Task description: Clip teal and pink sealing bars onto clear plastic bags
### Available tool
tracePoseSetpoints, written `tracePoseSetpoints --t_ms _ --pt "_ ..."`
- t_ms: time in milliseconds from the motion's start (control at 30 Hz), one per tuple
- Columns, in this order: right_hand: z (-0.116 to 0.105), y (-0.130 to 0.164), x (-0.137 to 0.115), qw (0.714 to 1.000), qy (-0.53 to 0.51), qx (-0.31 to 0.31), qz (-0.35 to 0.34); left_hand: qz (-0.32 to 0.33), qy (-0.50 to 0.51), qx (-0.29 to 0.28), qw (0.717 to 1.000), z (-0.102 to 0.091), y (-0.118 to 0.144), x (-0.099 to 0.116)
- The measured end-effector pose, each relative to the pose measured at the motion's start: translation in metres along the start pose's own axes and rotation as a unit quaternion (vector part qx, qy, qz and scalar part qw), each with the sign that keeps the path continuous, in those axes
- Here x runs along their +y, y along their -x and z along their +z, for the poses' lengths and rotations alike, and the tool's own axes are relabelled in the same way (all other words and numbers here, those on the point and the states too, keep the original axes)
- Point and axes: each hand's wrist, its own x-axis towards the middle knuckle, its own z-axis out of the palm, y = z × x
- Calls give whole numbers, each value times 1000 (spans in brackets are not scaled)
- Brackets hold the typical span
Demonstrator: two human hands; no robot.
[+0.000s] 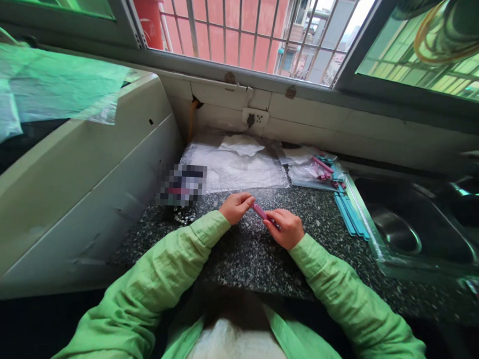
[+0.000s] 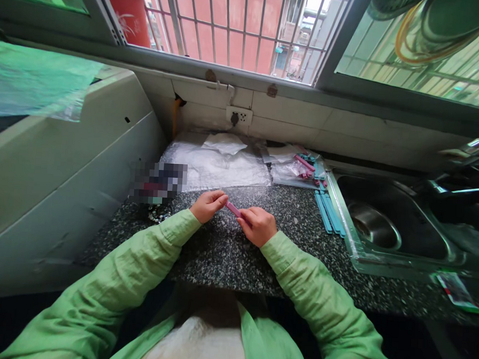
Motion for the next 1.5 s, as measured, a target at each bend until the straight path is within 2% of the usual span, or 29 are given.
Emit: tracePoseSetpoints --t_ms 567,900,1167,1367,1500 --pt "10 2 3 999 43 12 -14 5 -4 4 1000 2 -1 -1" --pt "3 -2 3 997 48 55 -8 3 18 4 1000 -1 -1 -3" --pt "1 -4 -1 996 65 67 -12 15 41 -55 998 8 1 -1" --pt "4 -4 -3 994 88 61 -27 2 27 -16 1000 8 -1 -2" --pt "4 -3 -4 994 91 55 -20 5 27 -14 1000 7 -1 -2"
